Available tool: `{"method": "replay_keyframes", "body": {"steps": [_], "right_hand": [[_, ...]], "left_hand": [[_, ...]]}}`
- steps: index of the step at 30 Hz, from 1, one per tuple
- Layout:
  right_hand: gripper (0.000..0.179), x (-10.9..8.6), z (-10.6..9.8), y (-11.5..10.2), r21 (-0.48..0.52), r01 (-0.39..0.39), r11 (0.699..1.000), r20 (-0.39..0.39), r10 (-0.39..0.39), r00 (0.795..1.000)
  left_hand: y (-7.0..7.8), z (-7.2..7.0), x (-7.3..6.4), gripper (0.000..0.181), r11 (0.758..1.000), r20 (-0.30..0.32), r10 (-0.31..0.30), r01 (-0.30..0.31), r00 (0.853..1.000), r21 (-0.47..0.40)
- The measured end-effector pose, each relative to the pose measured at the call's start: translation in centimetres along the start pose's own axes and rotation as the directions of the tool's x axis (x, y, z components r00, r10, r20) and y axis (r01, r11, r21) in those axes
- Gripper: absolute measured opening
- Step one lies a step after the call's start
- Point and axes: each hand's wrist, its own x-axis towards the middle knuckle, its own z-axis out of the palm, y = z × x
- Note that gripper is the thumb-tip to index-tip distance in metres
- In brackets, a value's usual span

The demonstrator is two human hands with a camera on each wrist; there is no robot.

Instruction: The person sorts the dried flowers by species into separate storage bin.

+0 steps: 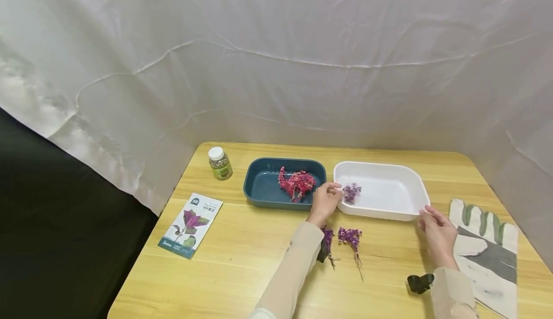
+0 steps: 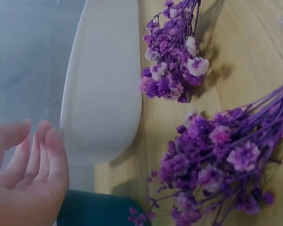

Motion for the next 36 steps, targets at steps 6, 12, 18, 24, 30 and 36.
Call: {"method": "replay_keyframes", "body": {"steps": [6,12,18,24,30,36], "right_hand": [[0.024,0.1,0.0,0.1,0.005,0.011,1.000,-0.003,-0.011,1.000],[0.024,0.1,0.0,0.2,0.010,0.016,1.000,-0.005,-0.016,1.000],[0.023,0.1,0.1,0.2,0.006,0.016,1.000,-0.005,-0.016,1.000],[0.024,0.1,0.0,0.2,0.023,0.012,1.000,0.007,-0.012,1.000],[0.017,0.2,-0.4,0.4,-0.025,0.002,1.000,0.023,-0.002,1.000],[0.017,0.2,-0.5,0.3,-0.028,0.013,1.000,0.032,-0.012,0.999]], "left_hand": [[-0.2,-0.6,-0.3,0.025,0.999,0.028,0.019,-0.018,0.999,-0.033],[-0.6,-1.6,-1.1,0.028,0.996,0.023,0.016,-0.014,1.000,-0.088],[-1.1,-2.4,-1.9,0.026,0.997,0.004,0.041,-0.041,0.999,-0.069],[-1.8,-3.5,-3.6,0.024,0.997,0.015,0.060,-0.059,0.998,-0.049],[-2.9,-4.7,-6.4,0.021,0.995,0.057,0.100,-0.101,0.993,0.010],[-4.1,-5.0,-8.9,0.019,0.996,0.070,0.083,-0.085,0.994,0.034]]}}
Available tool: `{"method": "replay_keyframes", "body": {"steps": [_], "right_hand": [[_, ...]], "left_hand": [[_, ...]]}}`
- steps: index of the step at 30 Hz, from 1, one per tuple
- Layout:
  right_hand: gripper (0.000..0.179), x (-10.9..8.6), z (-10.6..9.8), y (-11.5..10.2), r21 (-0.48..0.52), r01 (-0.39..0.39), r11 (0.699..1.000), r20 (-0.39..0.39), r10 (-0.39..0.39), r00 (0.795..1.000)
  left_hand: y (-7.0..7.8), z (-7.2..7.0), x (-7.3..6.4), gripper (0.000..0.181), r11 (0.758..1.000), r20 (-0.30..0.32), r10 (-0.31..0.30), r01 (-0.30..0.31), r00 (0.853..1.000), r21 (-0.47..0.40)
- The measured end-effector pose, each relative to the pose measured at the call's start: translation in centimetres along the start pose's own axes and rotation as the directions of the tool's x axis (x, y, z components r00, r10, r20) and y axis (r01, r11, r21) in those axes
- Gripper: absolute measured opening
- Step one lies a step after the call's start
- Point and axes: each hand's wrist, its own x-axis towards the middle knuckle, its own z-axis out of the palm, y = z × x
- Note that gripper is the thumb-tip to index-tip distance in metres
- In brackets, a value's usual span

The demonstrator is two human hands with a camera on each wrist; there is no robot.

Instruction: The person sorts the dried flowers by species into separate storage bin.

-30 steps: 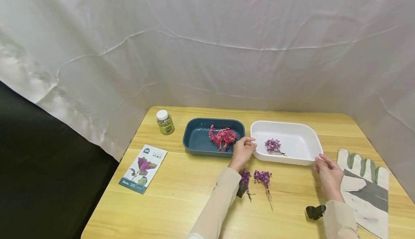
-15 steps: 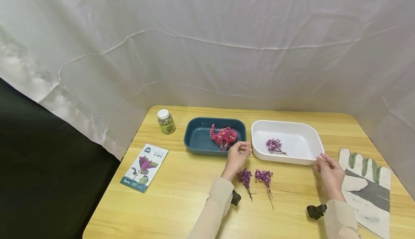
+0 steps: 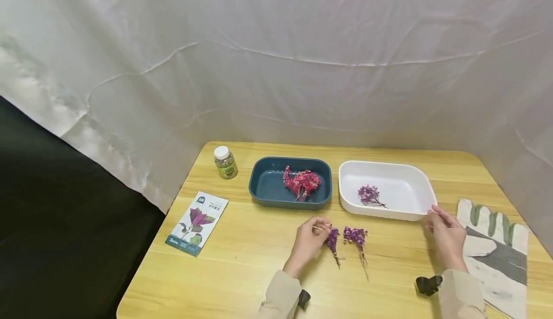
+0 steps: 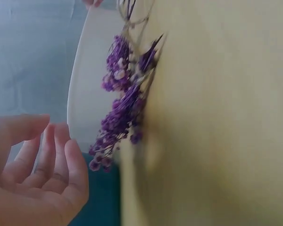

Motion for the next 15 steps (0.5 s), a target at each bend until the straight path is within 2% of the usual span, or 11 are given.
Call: {"method": "replay_keyframes", "body": {"steps": [3,7,11,15], "right_hand": [[0.018,0.0,0.0,-0.1,0.000,0.000,1.000,-0.003,0.000,1.000],[0.019,-0.1,0.0,-0.2,-0.001,-0.011,1.000,-0.007,0.011,1.000],[0.018,0.0,-0.1,-0.2,0.003,-0.032,0.999,-0.005,0.032,0.999],[0.016,0.0,-0.2,-0.1,0.003,-0.045,0.999,-0.003,0.045,0.999]], "left_hand": [[-0.5,0.2,-0.9,0.018,1.000,0.019,-0.020,0.020,1.000,0.006],[-1.1,0.8,-1.8,0.017,0.997,0.038,-0.079,0.078,0.996,0.020],[-1.4,1.6,-2.3,0.016,0.992,0.020,-0.122,0.122,0.992,0.033],[-1.5,2.3,-2.7,0.014,0.987,-0.029,-0.140,0.142,0.990,0.070]]}}
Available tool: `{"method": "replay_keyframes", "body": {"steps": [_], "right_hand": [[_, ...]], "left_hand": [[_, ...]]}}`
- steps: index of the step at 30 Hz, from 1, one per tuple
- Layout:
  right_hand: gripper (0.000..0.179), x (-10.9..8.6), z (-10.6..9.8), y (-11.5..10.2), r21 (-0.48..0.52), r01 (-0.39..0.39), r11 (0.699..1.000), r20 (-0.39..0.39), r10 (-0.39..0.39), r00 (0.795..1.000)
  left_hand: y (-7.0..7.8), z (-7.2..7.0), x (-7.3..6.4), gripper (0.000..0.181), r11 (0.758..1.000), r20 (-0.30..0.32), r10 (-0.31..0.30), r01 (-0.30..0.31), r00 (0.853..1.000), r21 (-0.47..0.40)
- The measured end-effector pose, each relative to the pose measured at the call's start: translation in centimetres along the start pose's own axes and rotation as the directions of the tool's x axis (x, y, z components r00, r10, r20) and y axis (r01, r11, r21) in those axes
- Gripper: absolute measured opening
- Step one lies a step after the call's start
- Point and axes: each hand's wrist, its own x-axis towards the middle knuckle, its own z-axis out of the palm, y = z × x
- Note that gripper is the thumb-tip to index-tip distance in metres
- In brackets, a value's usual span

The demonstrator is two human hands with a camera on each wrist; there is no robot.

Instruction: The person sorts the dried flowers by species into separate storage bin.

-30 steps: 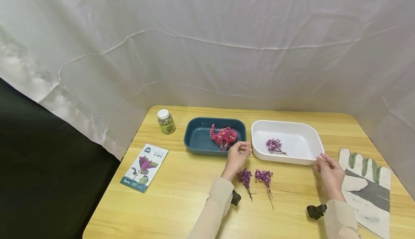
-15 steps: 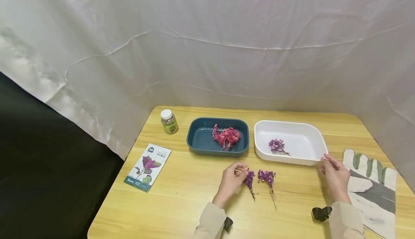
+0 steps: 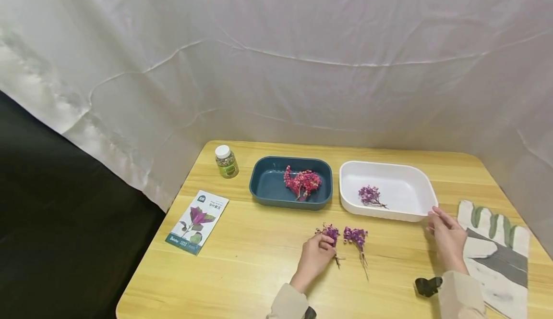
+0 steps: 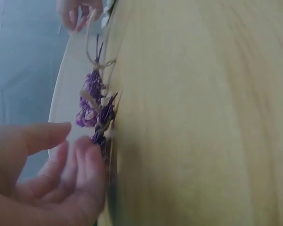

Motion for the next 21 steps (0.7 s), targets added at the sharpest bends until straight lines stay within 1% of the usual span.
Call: {"method": "replay_keyframes", "body": {"steps": [3,6,10,13,16,21], "right_hand": [[0.016,0.0,0.0,0.0,0.004,-0.004,1.000,0.002,0.004,1.000],[0.017,0.0,0.0,0.0,0.016,-0.007,1.000,-0.006,0.007,1.000],[0.017,0.0,0.0,0.0,0.029,-0.005,1.000,-0.013,0.005,1.000],[0.017,-0.1,0.0,0.0,0.037,0.000,0.999,-0.017,0.001,1.000],[0.017,-0.1,0.1,0.1,0.040,0.001,0.999,-0.017,0.000,1.000],[0.018,-0.1,0.2,0.1,0.035,-0.002,0.999,-0.010,0.002,1.000]], "left_hand": [[0.0,0.4,-0.1,0.013,0.998,-0.040,-0.008,0.010,0.999,0.055],[0.2,0.8,-0.2,0.014,0.993,-0.067,-0.010,0.018,0.998,0.119],[0.5,1.1,-0.4,0.014,0.983,-0.101,0.020,-0.001,0.995,0.182],[0.6,1.1,-0.5,0.015,0.979,-0.118,0.045,-0.020,0.992,0.204],[0.6,1.0,-0.5,0.016,0.982,-0.112,0.028,-0.007,0.993,0.187],[0.4,0.6,-0.4,0.015,0.993,-0.085,-0.027,0.037,0.996,0.116]]}}
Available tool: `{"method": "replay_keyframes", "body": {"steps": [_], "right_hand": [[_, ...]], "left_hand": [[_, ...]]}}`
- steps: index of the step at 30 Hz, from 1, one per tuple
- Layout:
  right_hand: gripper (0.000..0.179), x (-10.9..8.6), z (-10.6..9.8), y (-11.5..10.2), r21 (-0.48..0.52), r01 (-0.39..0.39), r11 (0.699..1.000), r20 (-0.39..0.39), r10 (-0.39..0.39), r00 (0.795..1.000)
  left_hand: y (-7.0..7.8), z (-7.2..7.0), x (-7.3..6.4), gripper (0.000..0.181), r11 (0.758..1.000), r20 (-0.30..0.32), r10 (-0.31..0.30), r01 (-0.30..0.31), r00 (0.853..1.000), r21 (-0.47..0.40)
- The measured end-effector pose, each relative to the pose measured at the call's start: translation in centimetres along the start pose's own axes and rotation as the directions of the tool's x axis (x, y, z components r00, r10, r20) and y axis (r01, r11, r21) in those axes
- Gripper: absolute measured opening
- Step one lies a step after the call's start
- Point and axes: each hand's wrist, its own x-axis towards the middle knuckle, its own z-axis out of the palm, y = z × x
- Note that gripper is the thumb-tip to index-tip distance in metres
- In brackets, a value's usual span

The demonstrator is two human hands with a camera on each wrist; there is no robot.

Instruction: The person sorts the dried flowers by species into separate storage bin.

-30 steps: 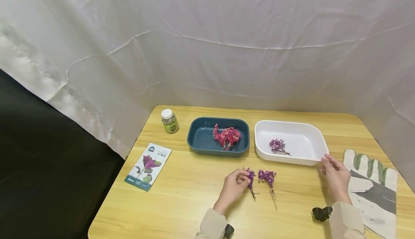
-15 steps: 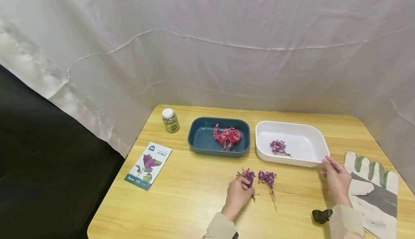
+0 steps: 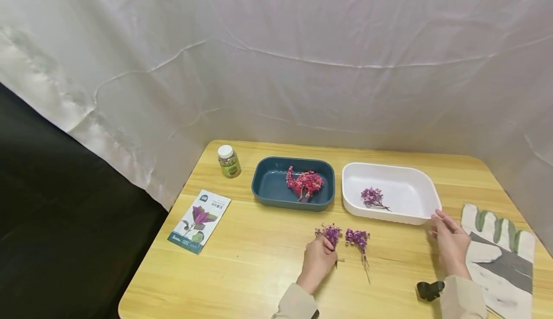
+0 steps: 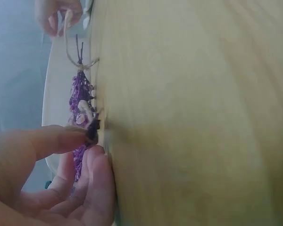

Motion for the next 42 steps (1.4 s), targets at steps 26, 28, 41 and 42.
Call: {"method": "replay_keyframes", "body": {"steps": [26,28,41,42], "right_hand": [[0.017,0.1,0.0,0.3,-0.004,0.022,1.000,-0.009,-0.022,1.000],[0.017,0.2,0.0,0.2,-0.006,0.026,1.000,-0.012,-0.027,1.000],[0.017,0.2,-0.2,0.3,-0.056,0.018,0.998,-0.012,-0.019,1.000],[0.017,0.2,-0.2,0.3,-0.061,0.018,0.998,-0.012,-0.019,1.000]], "left_hand": [[0.0,-0.2,1.4,0.014,0.979,-0.052,-0.001,-0.009,0.999,-0.203],[0.2,-0.1,1.7,0.014,0.975,-0.045,0.019,-0.028,0.999,-0.220],[3.7,0.5,4.9,0.017,0.961,0.053,0.105,-0.088,0.993,-0.262],[4.0,0.6,5.1,0.017,0.961,0.058,0.106,-0.087,0.993,-0.264]]}}
